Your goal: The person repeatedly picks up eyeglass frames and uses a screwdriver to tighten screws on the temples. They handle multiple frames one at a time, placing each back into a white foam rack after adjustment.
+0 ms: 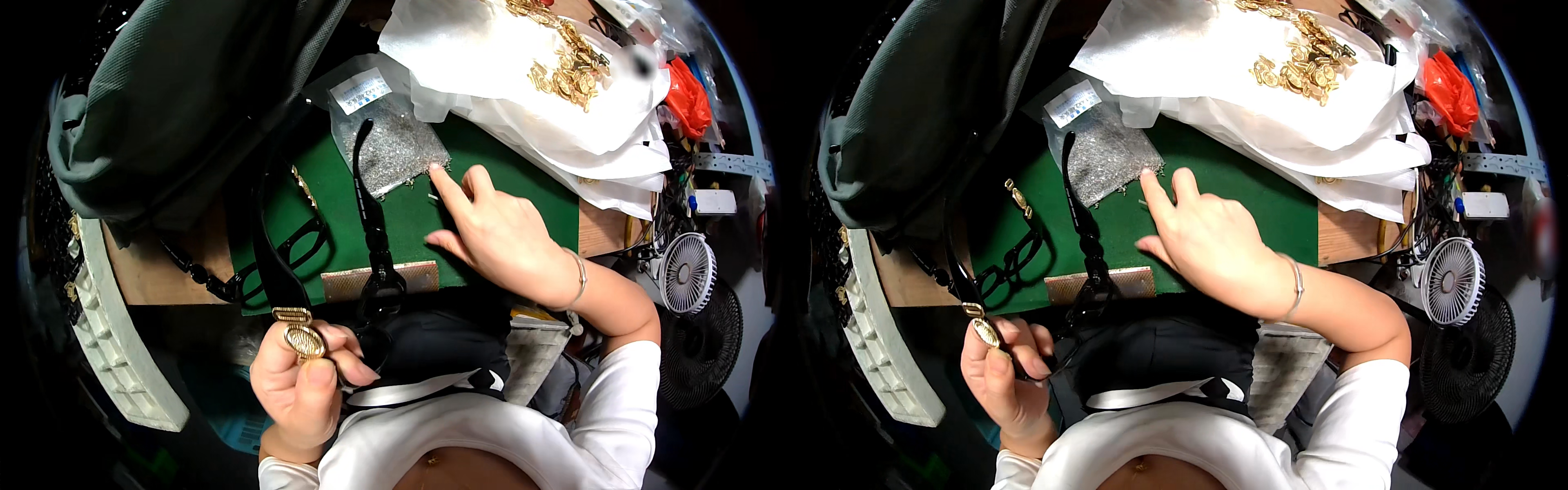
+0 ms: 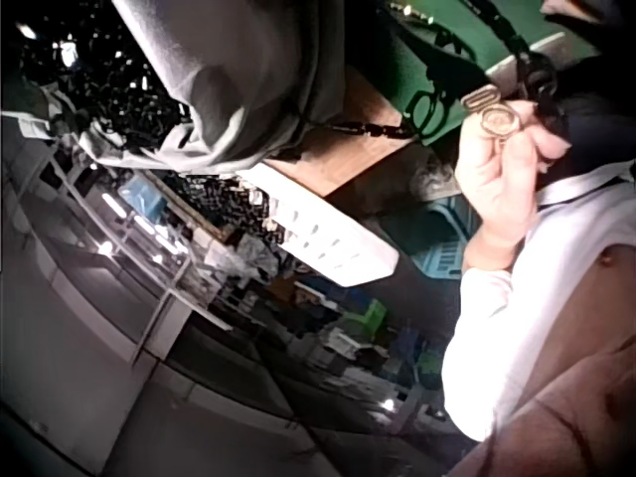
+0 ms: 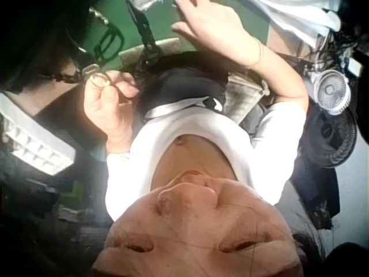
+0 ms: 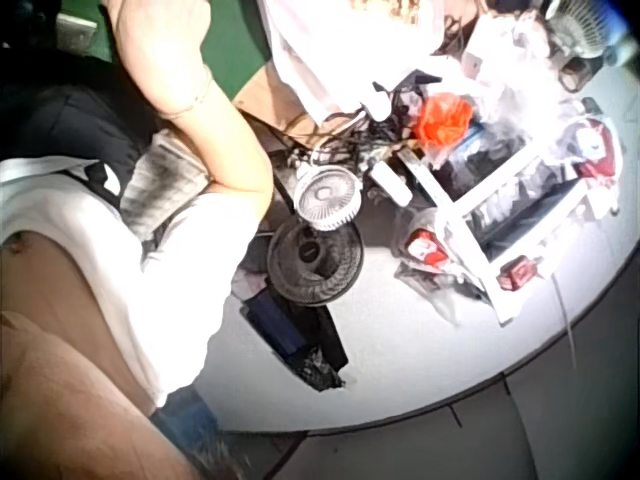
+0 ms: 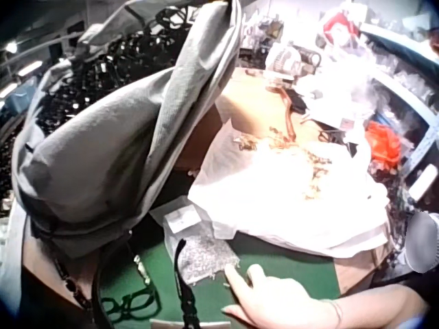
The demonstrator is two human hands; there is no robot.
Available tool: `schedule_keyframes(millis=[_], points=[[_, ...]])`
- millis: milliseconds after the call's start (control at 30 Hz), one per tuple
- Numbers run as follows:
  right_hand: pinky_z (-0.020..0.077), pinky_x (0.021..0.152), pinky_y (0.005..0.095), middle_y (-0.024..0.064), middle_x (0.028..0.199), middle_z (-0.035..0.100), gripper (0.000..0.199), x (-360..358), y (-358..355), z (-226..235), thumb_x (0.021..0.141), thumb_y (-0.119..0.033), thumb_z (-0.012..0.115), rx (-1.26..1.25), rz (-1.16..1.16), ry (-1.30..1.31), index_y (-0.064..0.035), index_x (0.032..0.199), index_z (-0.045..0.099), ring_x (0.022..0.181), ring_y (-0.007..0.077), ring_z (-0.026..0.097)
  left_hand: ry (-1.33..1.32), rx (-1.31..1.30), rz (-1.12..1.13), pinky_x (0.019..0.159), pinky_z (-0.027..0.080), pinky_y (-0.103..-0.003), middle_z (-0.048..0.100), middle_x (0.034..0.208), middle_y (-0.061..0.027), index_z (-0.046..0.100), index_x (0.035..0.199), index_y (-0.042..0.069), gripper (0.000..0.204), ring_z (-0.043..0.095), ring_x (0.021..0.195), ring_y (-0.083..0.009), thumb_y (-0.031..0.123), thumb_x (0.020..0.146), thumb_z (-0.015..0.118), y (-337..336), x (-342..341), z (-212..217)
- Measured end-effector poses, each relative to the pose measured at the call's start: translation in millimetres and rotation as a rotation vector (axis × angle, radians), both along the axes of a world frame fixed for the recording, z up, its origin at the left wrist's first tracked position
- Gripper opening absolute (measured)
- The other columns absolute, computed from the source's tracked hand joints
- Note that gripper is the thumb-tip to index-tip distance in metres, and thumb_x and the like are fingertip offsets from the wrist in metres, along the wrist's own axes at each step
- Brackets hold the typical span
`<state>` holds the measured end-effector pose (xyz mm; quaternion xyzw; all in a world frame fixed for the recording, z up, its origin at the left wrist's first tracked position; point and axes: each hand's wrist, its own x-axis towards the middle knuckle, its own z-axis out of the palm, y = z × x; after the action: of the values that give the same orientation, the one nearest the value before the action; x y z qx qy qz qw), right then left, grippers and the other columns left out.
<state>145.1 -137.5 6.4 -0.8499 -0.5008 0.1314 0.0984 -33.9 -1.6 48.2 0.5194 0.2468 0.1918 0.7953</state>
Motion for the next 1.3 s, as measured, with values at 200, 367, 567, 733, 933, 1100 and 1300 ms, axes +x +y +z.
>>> schedule_keyframes(millis=[200,367,567,733,933,1100,1300], points=[[0.0472,0.054,0.0352,0.0170,0.086,0.043,0.047,0,-19,14,0.074,-0.021,0.062,0.072,-0.085,0.150,0.0012,0.110,0.041,0.064,0.0298,0.055,0.252,0.019,0.078,0.061,0.048,-0.027,0.060,0.076,-0.0152,0.031,0.124,-0.009,0.068,0.058,0.052,-0.0179,0.028,0.077,0.063,9,-3,26],[0.0463,0.059,0.0374,0.0175,0.087,0.044,0.038,12,-28,10,0.074,-0.008,0.057,0.041,-0.085,0.247,0.0001,0.108,0.041,0.066,0.0329,0.053,0.235,0.021,0.145,0.045,0.038,-0.022,0.049,0.050,-0.0041,0.043,0.080,0.000,0.042,0.042,0.033,-0.0076,0.039,0.080,0.058,13,0,14],[0.0456,0.054,0.0342,0.0120,0.085,0.048,0.038,4,-23,-10,0.073,-0.007,0.059,0.191,-0.165,0.045,-0.0084,0.110,0.053,0.065,0.0259,0.055,-0.145,-0.607,-0.241,0.042,0.034,-0.024,0.043,0.045,0.0010,0.038,0.079,0.005,0.025,0.040,0.031,-0.0082,0.025,0.093,0.035,24,2,-12],[0.0468,0.055,0.0328,0.0102,0.084,0.046,0.038,3,-18,-9,0.068,-0.006,0.058,0.126,-0.056,0.011,-0.0058,0.106,0.053,0.066,0.0225,0.054,-0.062,-0.910,-0.278,0.046,0.033,-0.023,0.044,0.044,-0.0023,0.044,0.078,0.002,0.031,0.035,0.032,-0.0075,0.030,0.090,0.042,13,7,-22],[0.0471,0.054,0.0326,0.0100,0.085,0.045,0.041,4,-18,-8,0.066,-0.006,0.059,0.087,-0.055,0.025,-0.0061,0.107,0.052,0.065,0.0219,0.054,-0.056,-0.935,-0.318,0.041,0.032,-0.022,0.041,0.044,0.0018,0.039,0.079,0.005,0.025,0.037,0.031,-0.0070,0.024,0.094,0.031,7,18,-29],[0.0475,0.054,0.0320,0.0101,0.085,0.045,0.044,5,-19,-8,0.066,-0.006,0.059,0.099,-0.066,0.021,-0.0063,0.109,0.050,0.066,0.0217,0.055,-0.066,-0.927,-0.371,0.040,0.031,-0.022,0.041,0.045,0.0016,0.041,0.083,0.003,0.027,0.035,0.030,-0.0070,0.026,0.094,0.031,8,19,-35],[0.0462,0.051,0.0304,0.0092,0.083,0.048,0.041,6,-16,-10,0.069,-0.003,0.059,0.122,-0.054,0.002,-0.0062,0.109,0.053,0.061,0.0221,0.055,-0.120,-1.119,-0.312,0.049,0.034,-0.023,0.043,0.050,-0.0024,0.041,0.112,-0.003,0.034,0.035,0.036,-0.0067,0.025,0.093,0.036,6,19,-40]])
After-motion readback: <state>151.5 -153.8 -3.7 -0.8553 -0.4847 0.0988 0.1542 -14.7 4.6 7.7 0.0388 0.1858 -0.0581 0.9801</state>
